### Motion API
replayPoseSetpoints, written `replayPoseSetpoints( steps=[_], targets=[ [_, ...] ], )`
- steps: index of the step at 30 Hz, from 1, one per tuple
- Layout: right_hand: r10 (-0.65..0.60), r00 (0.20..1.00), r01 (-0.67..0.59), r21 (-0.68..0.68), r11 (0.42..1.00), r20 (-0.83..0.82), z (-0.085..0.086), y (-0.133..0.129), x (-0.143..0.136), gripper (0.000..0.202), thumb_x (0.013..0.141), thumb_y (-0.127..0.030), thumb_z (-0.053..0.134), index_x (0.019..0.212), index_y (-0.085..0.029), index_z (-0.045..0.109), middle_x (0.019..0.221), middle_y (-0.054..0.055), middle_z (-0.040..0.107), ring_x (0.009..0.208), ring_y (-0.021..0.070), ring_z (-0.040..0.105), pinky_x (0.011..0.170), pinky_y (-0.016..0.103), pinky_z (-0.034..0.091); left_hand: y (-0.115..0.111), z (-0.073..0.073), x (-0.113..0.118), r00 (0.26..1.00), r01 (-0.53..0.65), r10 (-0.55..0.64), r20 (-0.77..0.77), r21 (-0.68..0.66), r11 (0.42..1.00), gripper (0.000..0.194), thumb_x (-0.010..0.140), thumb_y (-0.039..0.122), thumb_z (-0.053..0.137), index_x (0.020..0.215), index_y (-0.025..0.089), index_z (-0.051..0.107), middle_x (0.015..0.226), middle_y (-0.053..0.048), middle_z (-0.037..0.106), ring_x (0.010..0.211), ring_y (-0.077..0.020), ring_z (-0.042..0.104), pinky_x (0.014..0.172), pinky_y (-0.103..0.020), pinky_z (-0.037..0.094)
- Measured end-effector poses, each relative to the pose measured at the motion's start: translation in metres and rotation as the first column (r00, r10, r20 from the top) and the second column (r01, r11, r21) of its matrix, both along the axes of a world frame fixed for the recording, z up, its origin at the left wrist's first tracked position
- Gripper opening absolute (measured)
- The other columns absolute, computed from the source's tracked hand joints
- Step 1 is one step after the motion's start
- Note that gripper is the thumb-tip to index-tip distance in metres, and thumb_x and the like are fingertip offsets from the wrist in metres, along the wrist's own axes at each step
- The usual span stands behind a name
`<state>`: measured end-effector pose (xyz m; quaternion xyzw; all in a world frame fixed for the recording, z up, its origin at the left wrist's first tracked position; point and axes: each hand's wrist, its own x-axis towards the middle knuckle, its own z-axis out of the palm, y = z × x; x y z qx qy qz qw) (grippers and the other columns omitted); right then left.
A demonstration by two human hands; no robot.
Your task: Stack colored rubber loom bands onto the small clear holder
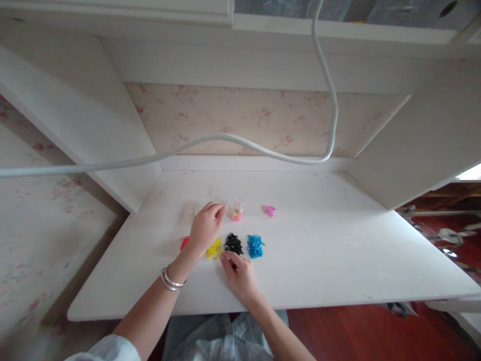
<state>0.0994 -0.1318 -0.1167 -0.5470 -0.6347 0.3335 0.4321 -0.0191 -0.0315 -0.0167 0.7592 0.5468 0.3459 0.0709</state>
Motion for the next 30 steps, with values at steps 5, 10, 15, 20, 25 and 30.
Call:
replayPoseSetpoints(
  steps=[5,10,15,20,25,30],
  targets=[
    [-0.111,0.979,0.101,-0.063,0.993,-0.173,0.029,0.018,0.011,0.031,0.087,-0.042,0.05,0.089,-0.018,0.07,0.062,-0.001,0.059,0.052,0.0093,0.046,0.05,0.019,0.036,-0.06,-0.039,-0.026,1.0,-0.027,0.029,0.005,-0.152,0.988,0.027,0.095,0.033,0.039,0.089,0.02,0.062,0.084,-0.003,0.063,0.074,-0.0136,0.06,0.069,-0.024,0.045],
    [-0.267,0.943,0.257,-0.076,0.963,-0.2,0.062,0.066,0.033,0.039,0.081,-0.051,0.053,0.09,-0.017,0.07,0.052,-0.005,0.043,0.048,0.0086,0.035,0.045,0.02,0.028,-0.107,-0.086,-0.044,0.992,-0.118,0.106,-0.061,-0.251,0.961,0.025,0.094,0.032,0.039,0.093,0.022,0.061,0.09,-0.003,0.066,0.079,-0.0149,0.063,0.07,-0.025,0.048],
    [-0.29,0.946,0.288,-0.031,0.957,-0.148,0.073,0.11,0.041,0.043,0.077,-0.054,0.054,0.089,-0.016,0.071,0.052,-0.005,0.043,0.048,0.0091,0.034,0.045,0.021,0.025,-0.119,-0.096,-0.046,0.969,-0.216,0.176,-0.174,-0.245,0.945,0.022,0.093,0.036,0.042,0.101,0.024,0.059,0.091,-0.002,0.065,0.072,-0.0136,0.065,0.064,-0.023,0.048],
    [-0.334,0.94,0.334,-0.009,0.942,-0.063,0.081,0.128,0.04,0.045,0.077,-0.055,0.053,0.089,-0.017,0.072,0.054,-0.003,0.049,0.05,0.0103,0.038,0.048,0.023,0.028,-0.114,-0.094,-0.037,0.933,-0.272,0.201,-0.298,-0.218,0.937,0.023,0.091,0.04,0.045,0.1,0.025,0.06,0.091,-0.001,0.065,0.068,-0.0138,0.065,0.054,-0.022,0.044],
    [-0.328,0.943,0.328,0.009,0.945,0.053,0.085,0.134,0.04,0.045,0.078,-0.054,0.05,0.09,-0.018,0.073,0.053,-0.003,0.051,0.05,0.0109,0.041,0.05,0.023,0.029,-0.109,-0.095,-0.029,0.916,-0.291,0.217,-0.338,-0.187,0.938,0.02,0.091,0.037,0.044,0.097,0.025,0.06,0.094,-0.003,0.065,0.065,-0.0153,0.065,0.05,-0.024,0.041],
    [-0.31,0.947,0.31,0.009,0.951,0.086,0.081,0.136,0.042,0.049,0.078,-0.056,0.049,0.091,-0.016,0.074,0.052,-0.002,0.05,0.049,0.0111,0.041,0.049,0.023,0.029,-0.107,-0.095,-0.029,0.91,-0.291,0.213,-0.357,-0.18,0.94,0.023,0.094,0.031,0.039,0.09,0.025,0.061,0.091,-0.002,0.065,0.064,-0.0137,0.064,0.05,-0.023,0.04]
  ],
)
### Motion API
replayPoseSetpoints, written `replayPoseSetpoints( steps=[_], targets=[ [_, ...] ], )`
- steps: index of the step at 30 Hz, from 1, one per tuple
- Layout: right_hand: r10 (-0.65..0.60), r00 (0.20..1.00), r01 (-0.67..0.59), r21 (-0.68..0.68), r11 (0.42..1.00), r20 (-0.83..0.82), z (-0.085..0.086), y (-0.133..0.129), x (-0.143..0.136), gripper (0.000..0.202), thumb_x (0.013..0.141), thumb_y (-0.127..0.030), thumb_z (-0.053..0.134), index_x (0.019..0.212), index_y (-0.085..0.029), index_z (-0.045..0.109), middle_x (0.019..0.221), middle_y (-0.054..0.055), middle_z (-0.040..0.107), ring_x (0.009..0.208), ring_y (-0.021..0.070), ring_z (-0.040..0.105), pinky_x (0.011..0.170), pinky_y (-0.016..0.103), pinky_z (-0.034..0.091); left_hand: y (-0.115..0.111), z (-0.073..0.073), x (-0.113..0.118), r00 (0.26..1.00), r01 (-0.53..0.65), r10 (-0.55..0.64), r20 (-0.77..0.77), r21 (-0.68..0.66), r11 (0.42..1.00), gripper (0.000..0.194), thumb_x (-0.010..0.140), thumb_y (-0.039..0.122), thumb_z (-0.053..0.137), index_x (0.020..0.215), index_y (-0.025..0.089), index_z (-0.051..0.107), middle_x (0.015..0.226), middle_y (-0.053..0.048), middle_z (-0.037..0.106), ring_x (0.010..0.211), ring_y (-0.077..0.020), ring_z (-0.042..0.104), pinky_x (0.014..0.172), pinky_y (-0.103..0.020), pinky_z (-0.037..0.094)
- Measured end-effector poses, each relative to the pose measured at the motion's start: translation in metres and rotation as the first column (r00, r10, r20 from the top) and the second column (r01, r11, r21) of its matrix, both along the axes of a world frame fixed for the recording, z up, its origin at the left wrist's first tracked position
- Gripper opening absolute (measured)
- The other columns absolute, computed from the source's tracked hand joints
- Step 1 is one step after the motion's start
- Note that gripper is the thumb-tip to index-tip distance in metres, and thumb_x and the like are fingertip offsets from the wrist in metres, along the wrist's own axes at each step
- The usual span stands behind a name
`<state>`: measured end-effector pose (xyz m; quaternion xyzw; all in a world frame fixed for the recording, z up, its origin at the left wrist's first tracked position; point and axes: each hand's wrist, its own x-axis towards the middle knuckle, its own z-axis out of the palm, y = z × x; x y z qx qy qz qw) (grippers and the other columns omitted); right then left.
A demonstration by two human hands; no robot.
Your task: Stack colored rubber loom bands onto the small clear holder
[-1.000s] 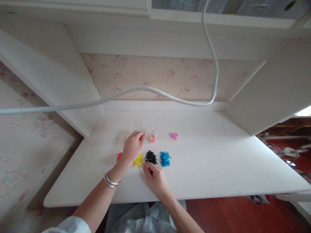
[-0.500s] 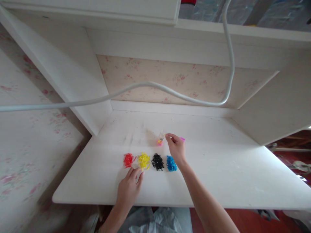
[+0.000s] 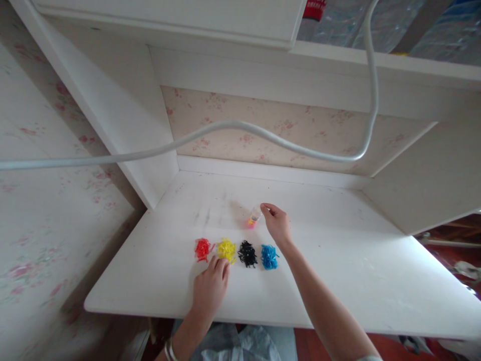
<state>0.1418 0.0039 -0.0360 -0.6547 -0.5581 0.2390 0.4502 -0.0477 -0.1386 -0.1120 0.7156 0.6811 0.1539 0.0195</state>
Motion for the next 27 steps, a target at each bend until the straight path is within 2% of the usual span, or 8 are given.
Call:
replayPoseSetpoints(
  steps=[7,10,13,15,17,19,23,27],
  targets=[
    [-0.005,0.996,0.005,-0.006,1.0,-0.084,-0.007,-0.012,0.005,0.052,0.079,-0.057,0.05,0.094,-0.013,0.072,0.053,-0.003,0.047,0.048,0.0097,0.036,0.046,0.022,0.026,0.0,0.001,-0.002,0.999,-0.001,0.0,-0.045,-0.011,1.0,0.026,0.095,0.028,0.035,0.094,0.024,0.06,0.093,-0.003,0.064,0.068,-0.0143,0.064,0.052,-0.023,0.041],
    [0.028,0.996,-0.03,-0.014,0.999,-0.09,-0.014,-0.033,0.003,0.049,0.081,-0.056,0.049,0.093,-0.015,0.071,0.054,-0.003,0.048,0.049,0.0095,0.036,0.046,0.022,0.027,-0.003,0.002,-0.003,0.999,-0.004,0.004,-0.034,-0.022,1.0,0.024,0.095,0.029,0.036,0.094,0.023,0.059,0.094,-0.004,0.063,0.071,-0.015,0.064,0.054,-0.023,0.043],
    [0.081,0.995,-0.085,-0.077,0.993,-0.064,-0.03,-0.063,-0.004,0.043,0.084,-0.053,0.048,0.09,-0.017,0.071,0.053,-0.003,0.05,0.047,0.0096,0.039,0.047,0.021,0.03,-0.005,0.004,-0.005,1.0,-0.001,0.001,-0.007,-0.042,0.999,0.022,0.095,0.028,0.036,0.094,0.022,0.057,0.092,-0.004,0.062,0.074,-0.0156,0.064,0.055,-0.023,0.044],
    [0.154,0.988,-0.154,-0.118,0.981,-0.013,-0.042,-0.084,-0.013,0.039,0.086,-0.049,0.047,0.088,-0.019,0.071,0.054,-0.002,0.055,0.048,0.0104,0.044,0.048,0.021,0.033,-0.004,0.006,-0.006,1.0,0.0,0.002,0.03,-0.061,0.998,0.022,0.094,0.027,0.035,0.092,0.021,0.056,0.09,-0.005,0.061,0.074,-0.0152,0.064,0.055,-0.022,0.045],
    [0.272,0.96,-0.261,-0.143,0.955,0.067,-0.052,-0.103,-0.023,0.033,0.088,-0.043,0.045,0.09,-0.022,0.071,0.065,0.0,0.064,0.054,0.0116,0.053,0.053,0.021,0.037,-0.003,0.008,-0.008,0.998,-0.001,0.006,0.069,-0.081,0.997,0.021,0.094,0.026,0.035,0.092,0.02,0.055,0.091,-0.005,0.061,0.074,-0.015,0.064,0.056,-0.022,0.046],
    [0.337,0.925,-0.305,-0.185,0.934,0.178,-0.059,-0.117,-0.034,0.028,0.089,-0.037,0.046,0.094,-0.025,0.07,0.069,0.0,0.068,0.058,0.0129,0.059,0.055,0.021,0.038,-0.002,0.01,-0.011,0.996,0.002,0.007,0.087,-0.104,0.995,0.021,0.094,0.026,0.035,0.09,0.019,0.054,0.092,-0.006,0.061,0.075,-0.0156,0.065,0.056,-0.023,0.047],
    [0.365,0.84,-0.279,-0.258,0.925,0.4,-0.063,-0.129,-0.049,0.024,0.088,-0.035,0.049,0.102,-0.029,0.068,0.066,0.001,0.069,0.058,0.0156,0.063,0.052,0.022,0.035,-0.002,0.011,-0.015,0.996,0.008,0.003,0.085,-0.128,0.992,0.022,0.094,0.025,0.034,0.089,0.02,0.055,0.094,-0.006,0.061,0.075,-0.0157,0.065,0.057,-0.023,0.046],
    [0.347,0.771,-0.249,-0.249,0.936,0.534,-0.067,-0.129,-0.056,0.022,0.089,-0.035,0.048,0.099,-0.028,0.067,0.071,0.003,0.071,0.057,0.0156,0.063,0.049,0.022,0.03,-0.005,0.009,-0.013,0.998,0.008,0.0,0.069,-0.119,0.993,0.023,0.095,0.025,0.035,0.095,0.021,0.057,0.097,-0.005,0.062,0.073,-0.0151,0.066,0.056,-0.022,0.046]
  ],
)
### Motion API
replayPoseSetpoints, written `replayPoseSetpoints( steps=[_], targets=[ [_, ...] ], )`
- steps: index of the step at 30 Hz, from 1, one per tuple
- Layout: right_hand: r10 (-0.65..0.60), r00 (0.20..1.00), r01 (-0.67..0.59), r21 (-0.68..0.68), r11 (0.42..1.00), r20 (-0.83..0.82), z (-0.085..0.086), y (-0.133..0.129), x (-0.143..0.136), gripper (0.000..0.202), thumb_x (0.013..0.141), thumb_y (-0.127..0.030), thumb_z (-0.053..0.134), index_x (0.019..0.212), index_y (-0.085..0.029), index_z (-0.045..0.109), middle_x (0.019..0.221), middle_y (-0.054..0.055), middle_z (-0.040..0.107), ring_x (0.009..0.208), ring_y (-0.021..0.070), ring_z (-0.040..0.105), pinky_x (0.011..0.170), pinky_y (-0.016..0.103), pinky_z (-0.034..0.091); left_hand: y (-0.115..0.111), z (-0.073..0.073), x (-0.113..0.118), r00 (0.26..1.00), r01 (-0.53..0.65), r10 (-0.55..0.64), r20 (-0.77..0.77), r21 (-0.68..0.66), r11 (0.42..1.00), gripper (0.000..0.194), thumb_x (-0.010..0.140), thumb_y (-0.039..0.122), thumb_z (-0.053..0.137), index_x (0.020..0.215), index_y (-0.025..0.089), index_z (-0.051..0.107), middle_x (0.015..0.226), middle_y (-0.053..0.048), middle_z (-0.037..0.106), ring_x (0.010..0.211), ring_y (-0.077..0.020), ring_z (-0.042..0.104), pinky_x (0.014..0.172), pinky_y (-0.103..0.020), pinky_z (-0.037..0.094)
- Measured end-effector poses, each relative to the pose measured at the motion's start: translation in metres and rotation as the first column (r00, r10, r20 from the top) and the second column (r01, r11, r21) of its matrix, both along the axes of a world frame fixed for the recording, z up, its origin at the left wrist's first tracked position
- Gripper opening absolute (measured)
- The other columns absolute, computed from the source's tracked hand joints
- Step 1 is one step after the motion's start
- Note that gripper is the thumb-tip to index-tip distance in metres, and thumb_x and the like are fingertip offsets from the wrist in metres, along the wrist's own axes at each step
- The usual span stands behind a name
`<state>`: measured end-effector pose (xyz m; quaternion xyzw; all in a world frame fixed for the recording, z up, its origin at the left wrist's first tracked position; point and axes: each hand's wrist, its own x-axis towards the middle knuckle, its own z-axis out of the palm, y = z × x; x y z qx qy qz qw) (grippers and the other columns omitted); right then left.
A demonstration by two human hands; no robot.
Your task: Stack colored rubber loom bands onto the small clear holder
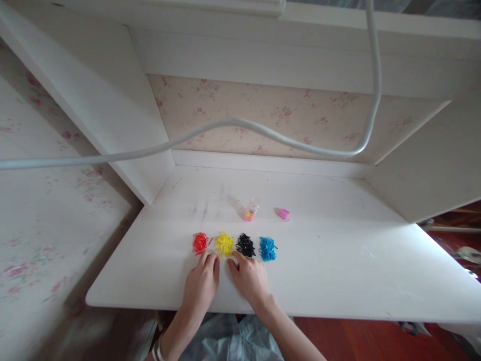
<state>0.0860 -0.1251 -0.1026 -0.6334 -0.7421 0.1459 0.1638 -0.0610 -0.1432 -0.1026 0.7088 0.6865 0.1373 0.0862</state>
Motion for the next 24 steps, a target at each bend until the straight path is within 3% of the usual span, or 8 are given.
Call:
replayPoseSetpoints(
  steps=[8,15,18,21,24],
  targets=[
    [0.007,1.0,-0.007,0.038,0.999,-0.007,-0.002,-0.001,0.002,0.031,0.094,-0.028,0.038,0.084,-0.025,0.066,0.068,0.002,0.07,0.054,0.0127,0.062,0.048,0.022,0.027,0.001,0.003,0.008,0.998,-0.002,0.002,-0.058,0.004,1.0,0.025,0.094,0.036,0.038,0.102,0.022,0.057,0.1,-0.005,0.063,0.071,-0.0161,0.066,0.054,-0.023,0.044],
    [-0.071,0.952,0.079,0.015,0.997,-0.296,-0.004,-0.009,0.02,0.034,0.094,-0.035,0.037,0.099,-0.025,0.069,0.078,0.005,0.072,0.068,0.016,0.066,0.059,0.021,0.041,0.005,0.007,0.008,1.0,0.004,-0.004,-0.004,-0.014,1.0,0.021,0.093,0.032,0.039,0.093,0.022,0.058,0.094,-0.004,0.064,0.073,-0.0157,0.066,0.056,-0.023,0.044],
    [-0.109,0.9,0.107,-0.029,0.994,-0.423,-0.005,-0.011,0.029,0.035,0.092,-0.038,0.039,0.099,-0.024,0.07,0.077,0.004,0.071,0.063,0.0153,0.064,0.058,0.022,0.042,0.004,0.008,0.009,1.0,0.004,-0.004,-0.012,-0.008,1.0,0.02,0.093,0.032,0.04,0.092,0.023,0.058,0.094,-0.003,0.064,0.073,-0.0156,0.065,0.056,-0.023,0.044],
    [-0.162,0.847,0.153,-0.06,0.986,-0.507,0.006,-0.003,0.04,0.036,0.09,-0.043,0.043,0.098,-0.022,0.071,0.063,0.001,0.066,0.051,0.013,0.055,0.05,0.022,0.039,0.002,0.006,0.013,0.997,0.015,-0.015,-0.076,0.009,1.0,0.023,0.094,0.036,0.038,0.091,0.023,0.057,0.092,-0.003,0.063,0.07,-0.0156,0.065,0.054,-0.023,0.043],
    [-0.204,0.809,0.214,-0.047,0.976,-0.552,0.028,0.015,0.054,0.039,0.087,-0.047,0.046,0.097,-0.02,0.072,0.053,-0.002,0.056,0.045,0.0107,0.046,0.047,0.021,0.035,0.001,0.003,0.017,0.989,0.017,-0.013,-0.149,0.029,0.999,0.025,0.093,0.04,0.039,0.088,0.023,0.057,0.09,-0.003,0.063,0.066,-0.0161,0.064,0.052,-0.024,0.041]
  ],
)
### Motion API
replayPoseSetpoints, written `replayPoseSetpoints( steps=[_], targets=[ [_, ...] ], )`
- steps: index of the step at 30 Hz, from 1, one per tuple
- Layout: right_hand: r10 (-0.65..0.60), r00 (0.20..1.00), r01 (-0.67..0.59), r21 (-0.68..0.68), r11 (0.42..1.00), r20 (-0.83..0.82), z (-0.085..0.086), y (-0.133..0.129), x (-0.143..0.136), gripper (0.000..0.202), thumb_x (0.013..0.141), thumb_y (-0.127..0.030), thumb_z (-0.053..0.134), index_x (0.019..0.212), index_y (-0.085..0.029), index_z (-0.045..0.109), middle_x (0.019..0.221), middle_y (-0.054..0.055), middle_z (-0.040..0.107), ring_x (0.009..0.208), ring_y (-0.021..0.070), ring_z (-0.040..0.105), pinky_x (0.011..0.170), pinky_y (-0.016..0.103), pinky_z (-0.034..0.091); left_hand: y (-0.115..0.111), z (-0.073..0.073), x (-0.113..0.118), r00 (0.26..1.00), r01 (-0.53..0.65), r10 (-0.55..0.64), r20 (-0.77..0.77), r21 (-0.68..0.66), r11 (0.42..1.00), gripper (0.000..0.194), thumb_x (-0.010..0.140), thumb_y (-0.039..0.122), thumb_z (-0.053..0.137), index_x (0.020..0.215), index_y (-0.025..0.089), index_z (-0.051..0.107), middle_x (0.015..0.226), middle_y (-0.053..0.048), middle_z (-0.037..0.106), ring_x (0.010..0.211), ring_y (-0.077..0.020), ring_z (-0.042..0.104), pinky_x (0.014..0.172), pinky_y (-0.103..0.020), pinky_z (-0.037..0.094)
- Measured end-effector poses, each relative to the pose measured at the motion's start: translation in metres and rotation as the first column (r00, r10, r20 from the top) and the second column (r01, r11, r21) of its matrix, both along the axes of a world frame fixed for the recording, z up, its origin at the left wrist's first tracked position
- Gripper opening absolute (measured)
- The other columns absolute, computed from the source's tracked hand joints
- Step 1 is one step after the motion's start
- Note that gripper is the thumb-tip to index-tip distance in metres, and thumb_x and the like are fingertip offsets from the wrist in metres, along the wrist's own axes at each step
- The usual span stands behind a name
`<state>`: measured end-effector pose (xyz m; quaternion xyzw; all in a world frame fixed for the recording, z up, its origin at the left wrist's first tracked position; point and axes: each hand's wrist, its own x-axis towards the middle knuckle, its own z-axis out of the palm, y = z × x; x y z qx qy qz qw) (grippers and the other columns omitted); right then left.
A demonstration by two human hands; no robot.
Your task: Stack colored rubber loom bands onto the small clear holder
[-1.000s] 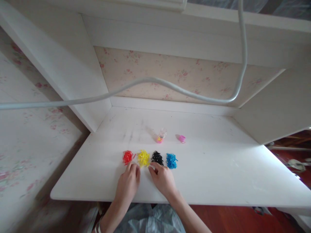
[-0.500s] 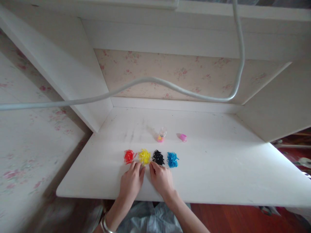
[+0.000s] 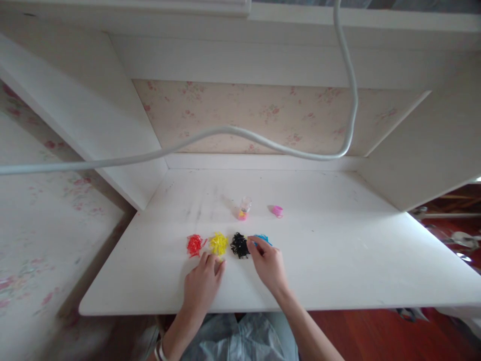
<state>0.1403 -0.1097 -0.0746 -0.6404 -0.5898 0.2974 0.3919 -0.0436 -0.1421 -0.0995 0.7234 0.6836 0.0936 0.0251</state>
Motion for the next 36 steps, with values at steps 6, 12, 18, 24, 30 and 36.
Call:
replayPoseSetpoints(
  steps=[6,12,18,24,30,36],
  targets=[
    [-0.083,0.996,0.081,0.101,0.992,0.019,0.044,0.055,0.025,0.039,0.085,-0.049,0.048,0.093,-0.02,0.073,0.049,-0.005,0.046,0.046,0.0087,0.039,0.047,0.02,0.031,-0.001,-0.008,0.0,0.998,0.013,-0.01,-0.055,0.06,0.998,0.025,0.095,0.032,0.036,0.094,0.023,0.059,0.092,-0.004,0.064,0.067,-0.0151,0.063,0.051,-0.023,0.038],
    [-0.073,0.988,0.053,0.15,0.987,0.133,0.056,0.093,0.023,0.042,0.085,-0.048,0.045,0.098,-0.021,0.073,0.054,-0.002,0.056,0.052,0.0112,0.048,0.053,0.022,0.033,-0.006,-0.022,-0.006,0.999,0.003,0.003,-0.04,0.14,0.99,0.027,0.097,0.028,0.033,0.096,0.023,0.06,0.089,-0.003,0.065,0.07,-0.0145,0.064,0.05,-0.023,0.038],
    [-0.043,0.964,-0.003,0.172,0.985,0.263,0.05,0.105,0.018,0.04,0.086,-0.045,0.043,0.104,-0.023,0.071,0.061,0.0,0.064,0.055,0.0118,0.053,0.057,0.022,0.035,-0.004,-0.03,-0.009,0.997,-0.078,0.076,0.019,0.225,0.971,0.024,0.096,0.03,0.036,0.098,0.021,0.058,0.09,-0.002,0.065,0.064,-0.0121,0.064,0.047,-0.022,0.038],
    [-0.037,0.936,-0.02,0.161,0.987,0.349,0.048,0.108,0.016,0.039,0.086,-0.044,0.044,0.105,-0.025,0.072,0.061,0.0,0.065,0.055,0.0116,0.054,0.057,0.022,0.036,-0.001,-0.029,-0.012,0.99,-0.094,0.068,0.121,0.223,0.97,0.021,0.096,0.029,0.037,0.097,0.021,0.056,0.092,-0.002,0.065,0.067,-0.0125,0.065,0.05,-0.021,0.041],
    [-0.029,0.939,-0.022,0.143,0.989,0.344,0.05,0.107,0.013,0.041,0.084,-0.045,0.045,0.107,-0.022,0.071,0.056,0.0,0.062,0.054,0.0116,0.053,0.057,0.022,0.036,0.001,-0.034,-0.017,0.957,-0.114,0.042,0.288,0.236,0.965,0.018,0.096,0.027,0.037,0.097,0.02,0.054,0.095,-0.004,0.067,0.079,-0.015,0.066,0.061,-0.021,0.048],
    [-0.068,0.951,0.011,0.187,0.982,0.301,0.053,0.104,0.014,0.038,0.085,-0.046,0.045,0.099,-0.023,0.073,0.057,-0.001,0.061,0.052,0.0105,0.051,0.055,0.021,0.034,0.002,-0.035,-0.023,0.9,-0.087,-0.039,0.433,0.268,0.959,0.017,0.095,0.026,0.038,0.098,0.02,0.054,0.094,-0.005,0.067,0.086,-0.0171,0.066,0.074,-0.027,0.051]
  ],
)
